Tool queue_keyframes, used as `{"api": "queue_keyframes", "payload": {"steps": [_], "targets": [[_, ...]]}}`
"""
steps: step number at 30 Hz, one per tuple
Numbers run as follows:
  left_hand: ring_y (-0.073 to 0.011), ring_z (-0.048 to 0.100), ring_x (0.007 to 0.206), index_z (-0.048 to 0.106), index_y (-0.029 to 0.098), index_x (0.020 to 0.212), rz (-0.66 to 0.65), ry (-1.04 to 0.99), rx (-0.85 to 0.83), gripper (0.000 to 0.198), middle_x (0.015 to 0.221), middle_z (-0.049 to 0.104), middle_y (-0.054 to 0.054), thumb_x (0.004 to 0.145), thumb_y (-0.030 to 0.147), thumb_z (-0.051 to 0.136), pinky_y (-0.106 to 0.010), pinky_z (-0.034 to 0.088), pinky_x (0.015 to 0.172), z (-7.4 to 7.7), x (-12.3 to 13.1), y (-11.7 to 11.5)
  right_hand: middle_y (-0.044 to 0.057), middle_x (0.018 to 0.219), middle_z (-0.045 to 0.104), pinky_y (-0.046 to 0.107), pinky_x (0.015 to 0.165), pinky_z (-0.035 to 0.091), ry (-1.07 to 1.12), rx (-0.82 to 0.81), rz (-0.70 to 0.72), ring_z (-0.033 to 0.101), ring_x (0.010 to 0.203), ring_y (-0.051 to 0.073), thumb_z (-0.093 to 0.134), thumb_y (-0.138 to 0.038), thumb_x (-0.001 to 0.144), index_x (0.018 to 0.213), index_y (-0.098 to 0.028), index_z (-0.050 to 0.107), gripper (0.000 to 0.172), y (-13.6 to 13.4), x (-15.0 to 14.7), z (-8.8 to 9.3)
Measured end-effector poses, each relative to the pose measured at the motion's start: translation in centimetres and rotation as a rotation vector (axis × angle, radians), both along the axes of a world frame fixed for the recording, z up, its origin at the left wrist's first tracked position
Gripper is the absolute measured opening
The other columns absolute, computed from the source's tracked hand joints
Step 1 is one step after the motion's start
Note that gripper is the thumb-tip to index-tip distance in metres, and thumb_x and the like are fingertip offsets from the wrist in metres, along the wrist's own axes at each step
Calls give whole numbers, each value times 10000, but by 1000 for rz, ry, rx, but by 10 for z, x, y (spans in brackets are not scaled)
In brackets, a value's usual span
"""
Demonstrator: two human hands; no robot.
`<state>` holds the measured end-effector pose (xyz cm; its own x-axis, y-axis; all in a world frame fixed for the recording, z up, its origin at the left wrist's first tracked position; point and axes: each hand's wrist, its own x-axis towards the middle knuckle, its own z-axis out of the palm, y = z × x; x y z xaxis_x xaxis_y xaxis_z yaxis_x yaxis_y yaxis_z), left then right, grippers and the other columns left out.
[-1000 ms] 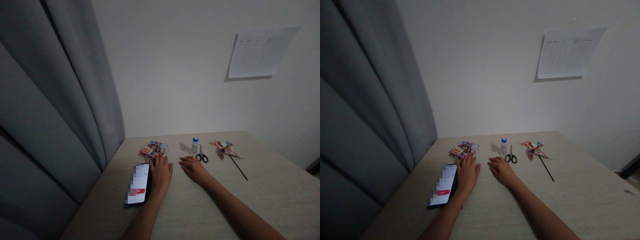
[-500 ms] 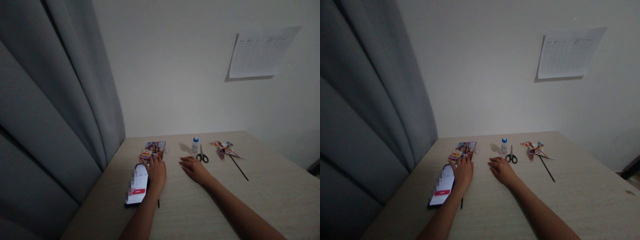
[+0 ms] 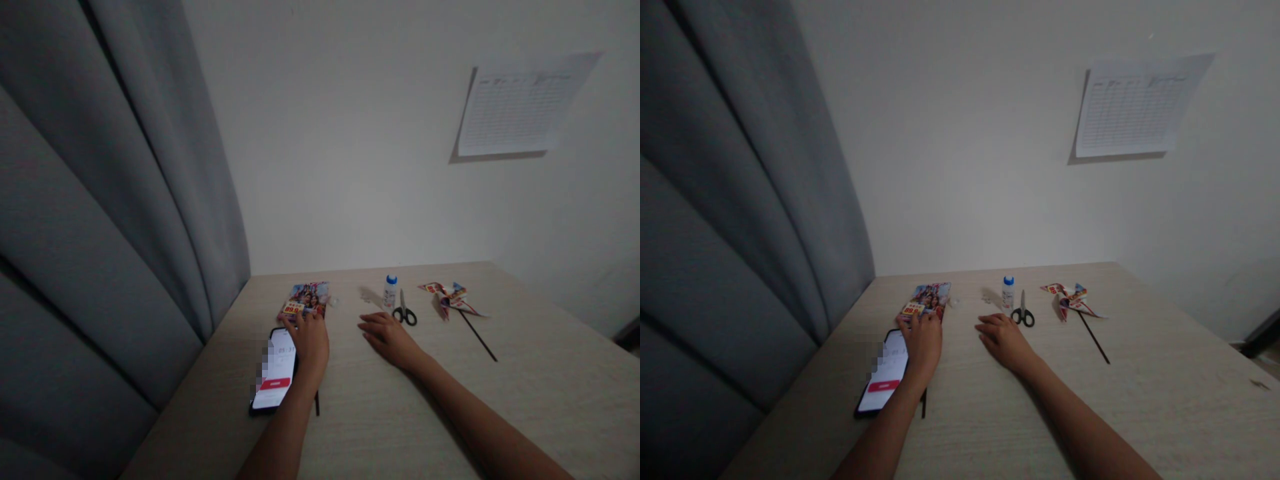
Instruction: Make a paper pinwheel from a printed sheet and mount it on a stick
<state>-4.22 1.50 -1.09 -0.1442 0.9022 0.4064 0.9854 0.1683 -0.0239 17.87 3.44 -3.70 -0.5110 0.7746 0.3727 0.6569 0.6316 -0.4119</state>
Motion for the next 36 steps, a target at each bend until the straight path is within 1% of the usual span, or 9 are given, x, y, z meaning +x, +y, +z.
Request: {"api": "queue_keyframes", "payload": {"steps": [3,8,16,20,25,27,31,34,36], "targets": [[-338,538,1172,761,188,1071,0,1,12,364,1050,730,-123,939,150,424,-684,148,1144,1,-1,0,70,1323,662,476,1056,446,2,6,3,565,1225,257,533,-302,958,1235,-271,693,321,0,0,0],[-350,528,1185,759,189,1075,11,-24,10,332,1055,728,-123,952,233,454,-676,146,1146,2,0,0,75,1324,660,487,1050,448,2,11,10,568,1217,265,538,-308,954,1241,-272,690,327,2,1,-3],[-349,543,1154,765,159,1043,-9,-27,44,357,1025,728,-134,931,168,426,-668,154,1145,1,-1,0,62,1339,653,485,1063,436,-2,-4,-1,557,1227,268,530,-317,959,1248,-270,686,332,1,0,-1],[-350,543,1157,756,134,1056,-8,-54,69,357,1029,731,-142,921,154,427,-654,164,1149,4,-1,0,66,1343,649,487,1062,436,-4,-10,7,557,1225,271,523,-318,962,1245,-265,688,332,0,1,0],[-338,536,1194,738,169,1070,-15,-91,133,335,1084,730,-131,945,185,427,-635,188,1147,10,1,-1,69,1339,652,486,1062,437,-6,-4,5,557,1224,272,526,-307,960,1243,-262,689,329,0,1,0],[-342,523,1224,735,175,1052,-33,-101,179,313,1103,731,-126,951,205,439,-633,202,1143,11,2,-2,72,1334,654,485,1059,440,-5,0,5,559,1225,269,530,-303,958,1241,-263,690,327,0,1,-1],[-338,534,1230,734,169,951,-99,-113,298,270,1088,742,-117,955,216,469,-632,217,1141,9,4,-3,87,1299,674,469,1050,454,27,0,14,580,1209,259,539,-299,953,1209,-252,708,310,1,2,-1],[-335,547,1231,729,168,943,-164,-120,368,245,1099,745,-105,953,197,486,-640,201,1149,8,8,-7,97,1265,690,451,1043,466,74,-12,20,601,1188,254,544,-300,951,1173,-241,728,295,1,4,-1],[-325,539,1252,726,175,950,-213,-130,382,227,1139,738,-96,954,199,500,-625,198,1163,8,13,-11,95,1254,694,438,1045,471,115,-28,19,613,1175,247,542,-300,951,1169,-243,731,294,2,6,0]]}}
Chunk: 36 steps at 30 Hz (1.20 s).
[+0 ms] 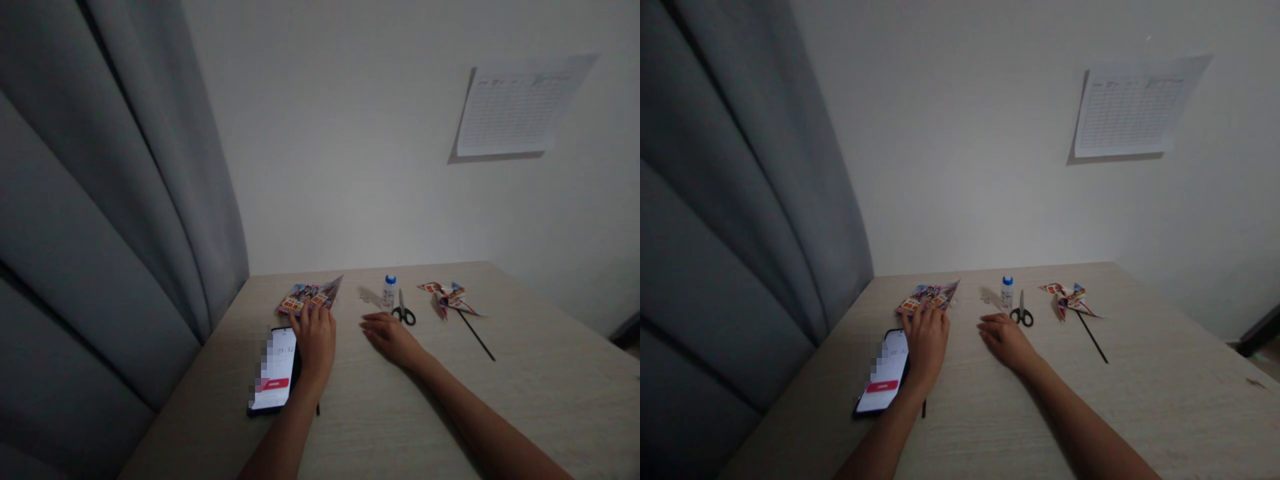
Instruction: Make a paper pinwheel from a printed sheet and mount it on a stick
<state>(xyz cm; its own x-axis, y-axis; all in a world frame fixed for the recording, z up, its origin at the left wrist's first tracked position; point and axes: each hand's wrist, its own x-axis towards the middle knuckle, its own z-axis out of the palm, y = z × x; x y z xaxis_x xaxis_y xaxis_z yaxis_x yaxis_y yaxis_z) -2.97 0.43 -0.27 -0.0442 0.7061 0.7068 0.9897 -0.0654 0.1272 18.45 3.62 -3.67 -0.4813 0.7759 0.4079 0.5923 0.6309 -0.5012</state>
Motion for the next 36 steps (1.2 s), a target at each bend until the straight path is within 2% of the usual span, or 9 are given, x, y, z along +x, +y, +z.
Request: {"api": "queue_keyframes", "payload": {"steps": [6,11,16,21,23,27,33,36], "targets": [[-305,541,1252,721,207,999,-143,-27,-99,208,1167,730,-70,958,227,519,-633,200,1169,-3,12,-11,103,1265,685,450,1078,454,84,-35,-65,613,1193,251,536,-273,943,1174,-229,726,302,4,7,-2],[-303,516,1274,716,232,1053,-249,-44,-205,185,1218,708,-48,936,282,582,-642,191,1175,-9,13,-14,104,1222,702,453,1063,463,115,-29,-63,626,1162,252,534,-238,927,1129,-221,738,288,8,13,-4],[-296,496,1299,716,242,1091,-212,-45,-250,237,1279,678,-60,961,325,537,-636,182,1185,-13,11,-11,96,1081,731,416,1000,497,152,0,-92,649,1065,241,543,-223,915,1013,-212,755,234,6,16,2],[-341,349,1422,574,320,1361,-186,27,-324,405,1484,524,-59,967,397,518,-745,114,1140,-16,8,-8,88,1023,730,402,968,499,145,18,-95,646,1022,235,553,-202,904,955,-214,751,205,4,16,5],[-359,280,1459,522,368,1408,-200,67,-365,448,1535,464,-37,964,425,517,-779,101,1116,-18,6,-8,86,1021,730,398,962,497,144,22,-94,644,1017,233,554,-193,902,957,-214,750,204,4,16,5],[-386,184,1494,478,459,1425,-257,135,-426,447,1585,388,3,980,496,455,-817,78,1080,-21,4,-10,81,1003,727,393,945,496,148,34,-98,640,1006,231,570,-205,904,949,-216,748,184,6,17,4],[-374,221,1484,484,490,1411,-344,121,-492,430,1563,424,22,1004,543,353,-808,-55,1078,-26,2,-15,85,999,734,391,945,487,137,51,-75,638,1001,229,567,-222,920,971,-213,749,190,6,21,8],[-373,191,1492,462,491,1427,-353,116,-518,434,1574,407,27,1011,530,343,-806,-73,1075,-27,2,-16,84,1000,735,391,949,481,120,41,-80,633,1009,230,572,-207,913,967,-208,750,187,6,21,9]]}}
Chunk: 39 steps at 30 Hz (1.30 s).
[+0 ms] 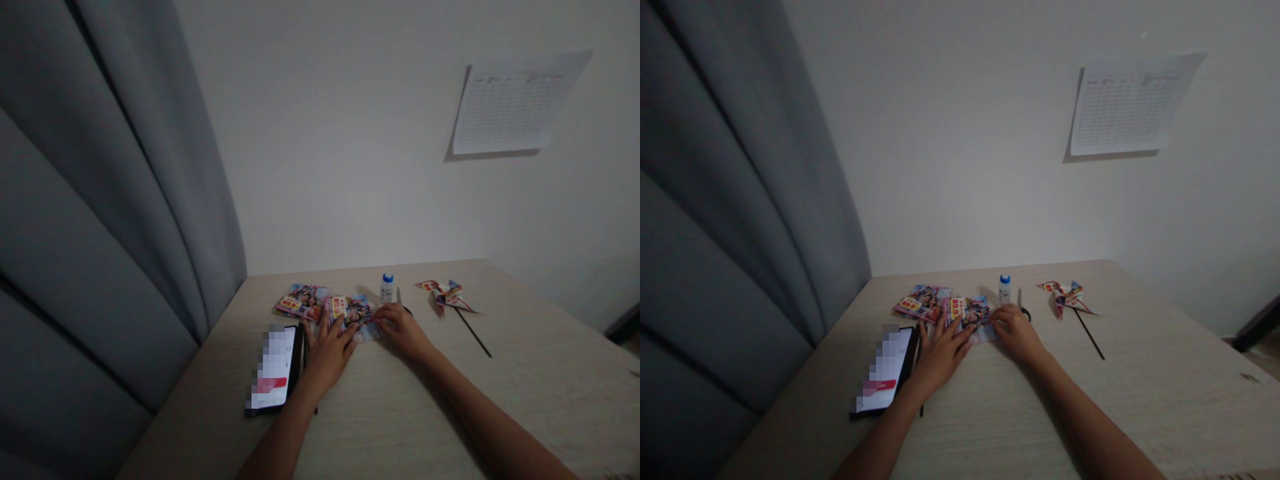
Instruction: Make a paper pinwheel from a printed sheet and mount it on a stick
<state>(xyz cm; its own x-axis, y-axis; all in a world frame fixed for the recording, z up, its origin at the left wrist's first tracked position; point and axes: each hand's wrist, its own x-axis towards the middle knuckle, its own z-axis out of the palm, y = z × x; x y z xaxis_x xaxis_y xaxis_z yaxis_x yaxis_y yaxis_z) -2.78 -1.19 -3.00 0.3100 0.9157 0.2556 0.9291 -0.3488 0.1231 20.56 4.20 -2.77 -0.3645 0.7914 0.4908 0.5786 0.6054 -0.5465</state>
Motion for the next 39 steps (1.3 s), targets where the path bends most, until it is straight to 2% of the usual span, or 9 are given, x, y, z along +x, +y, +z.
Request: {"api": "queue_keyframes", "payload": {"steps": [4,12,23,26,27,31,33,36,39], "targets": [[-389,208,1479,457,497,1429,16,-1,-27,435,1575,403,22,1006,531,360,-821,-37,1067,-1,0,-2,82,1010,738,395,958,475,-24,-15,1,628,1023,234,575,-208,910,961,-206,752,183,1,1,0],[-390,359,1391,533,524,1357,26,-33,24,387,1436,551,-18,984,528,430,-834,27,1056,2,1,-6,65,1009,744,402,970,475,-65,-30,-3,618,1036,229,549,-231,920,964,-221,750,206,-1,2,1],[-338,407,1346,668,535,1170,27,-197,-100,276,1294,612,2,967,407,532,-807,31,1075,8,1,-4,78,978,754,391,957,484,-89,-78,0,629,1025,235,580,-245,888,957,-208,766,202,-5,2,8],[-308,432,1318,643,492,1227,9,-224,-74,317,1256,626,-4,965,343,545,-777,52,1101,6,0,-1,78,957,747,380,944,486,-114,-66,2,624,1023,239,592,-224,877,956,-204,767,193,-4,2,5],[-295,446,1300,622,471,1267,4,-229,-68,343,1242,629,-11,970,322,537,-750,82,1118,5,1,1,79,949,743,379,937,488,-125,-60,1,622,1018,240,593,-221,878,962,-202,767,194,-3,2,3],[-262,516,1194,665,370,1230,-6,-207,-40,292,1204,632,-28,968,350,537,-600,240,1144,1,5,5,90,937,717,391,921,499,-182,-20,-12,621,976,244,579,-211,894,983,-189,761,204,-5,-2,0],[-261,519,1190,661,339,1228,-15,-181,-11,290,1205,627,-34,970,363,529,-575,258,1144,-1,9,6,107,1002,699,399,932,506,-185,24,-19,624,977,239,547,-184,906,1025,-181,747,232,-9,-9,-2],[-268,500,1243,640,270,1239,-21,-127,18,308,1253,614,-58,985,361,490,-572,232,1172,-7,15,4,137,1197,658,428,1017,486,-175,105,-20,586,1143,252,493,-142,921,1187,-181,683,329,-16,-24,-8],[-287,451,1333,569,206,1341,26,-58,52,396,1383,562,-105,1000,360,441,-598,178,1198,-14,18,3,166,1349,599,453,1110,435,-235,125,3,532,1271,269,491,-128,912,1295,-131,617,404,-20,-38,-19]]}}
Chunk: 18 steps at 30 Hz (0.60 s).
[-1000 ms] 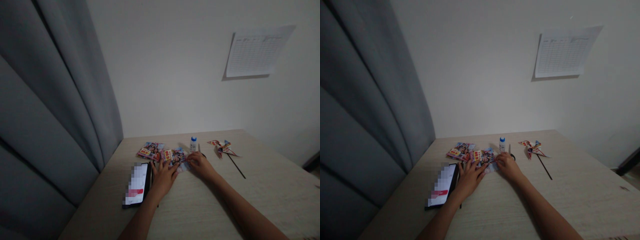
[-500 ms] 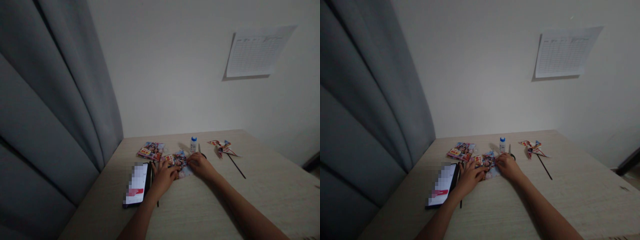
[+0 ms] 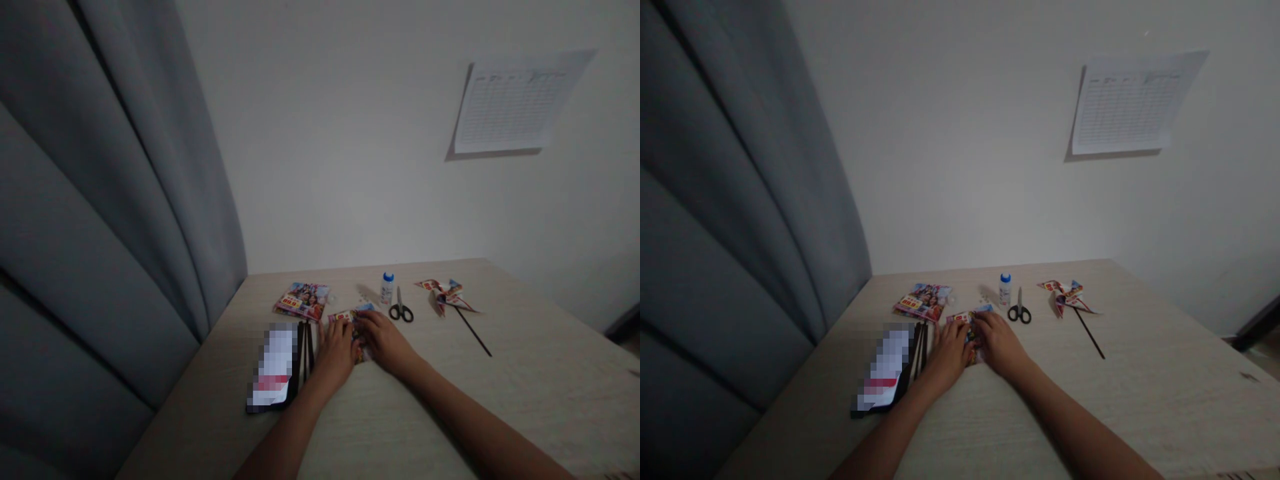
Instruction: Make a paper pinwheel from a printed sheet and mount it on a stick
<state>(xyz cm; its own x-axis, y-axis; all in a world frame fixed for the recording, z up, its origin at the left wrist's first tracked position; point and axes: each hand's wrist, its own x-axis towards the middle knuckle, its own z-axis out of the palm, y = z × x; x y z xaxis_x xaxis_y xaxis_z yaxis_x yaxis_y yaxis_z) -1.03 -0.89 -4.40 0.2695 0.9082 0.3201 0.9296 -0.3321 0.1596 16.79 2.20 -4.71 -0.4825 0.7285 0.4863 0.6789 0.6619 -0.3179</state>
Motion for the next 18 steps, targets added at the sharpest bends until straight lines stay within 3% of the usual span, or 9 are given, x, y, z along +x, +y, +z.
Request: {"api": "queue_keyframes", "payload": {"steps": [8,12,18], "targets": [[-280,275,1487,417,232,1504,2,67,-46,535,1578,397,-70,1032,440,276,-627,114,1210,-9,-5,2,147,1535,444,505,1177,354,-182,-30,-17,419,1424,262,398,-212,988,1485,-141,436,503,-4,-3,-14],[-311,213,1508,377,262,1528,43,83,-69,552,1606,341,-62,1012,446,304,-662,114,1187,-7,-4,1,148,1552,406,533,1180,318,-211,-5,-91,367,1455,273,408,-315,1008,1501,-185,419,510,-5,2,-18],[-330,224,1503,374,267,1532,110,89,-70,595,1613,315,-108,989,509,341,-659,109,1183,-7,-4,0,189,1559,373,524,1187,310,-192,17,-185,342,1464,307,449,-462,988,1491,-124,428,607,-2,8,-29]]}}
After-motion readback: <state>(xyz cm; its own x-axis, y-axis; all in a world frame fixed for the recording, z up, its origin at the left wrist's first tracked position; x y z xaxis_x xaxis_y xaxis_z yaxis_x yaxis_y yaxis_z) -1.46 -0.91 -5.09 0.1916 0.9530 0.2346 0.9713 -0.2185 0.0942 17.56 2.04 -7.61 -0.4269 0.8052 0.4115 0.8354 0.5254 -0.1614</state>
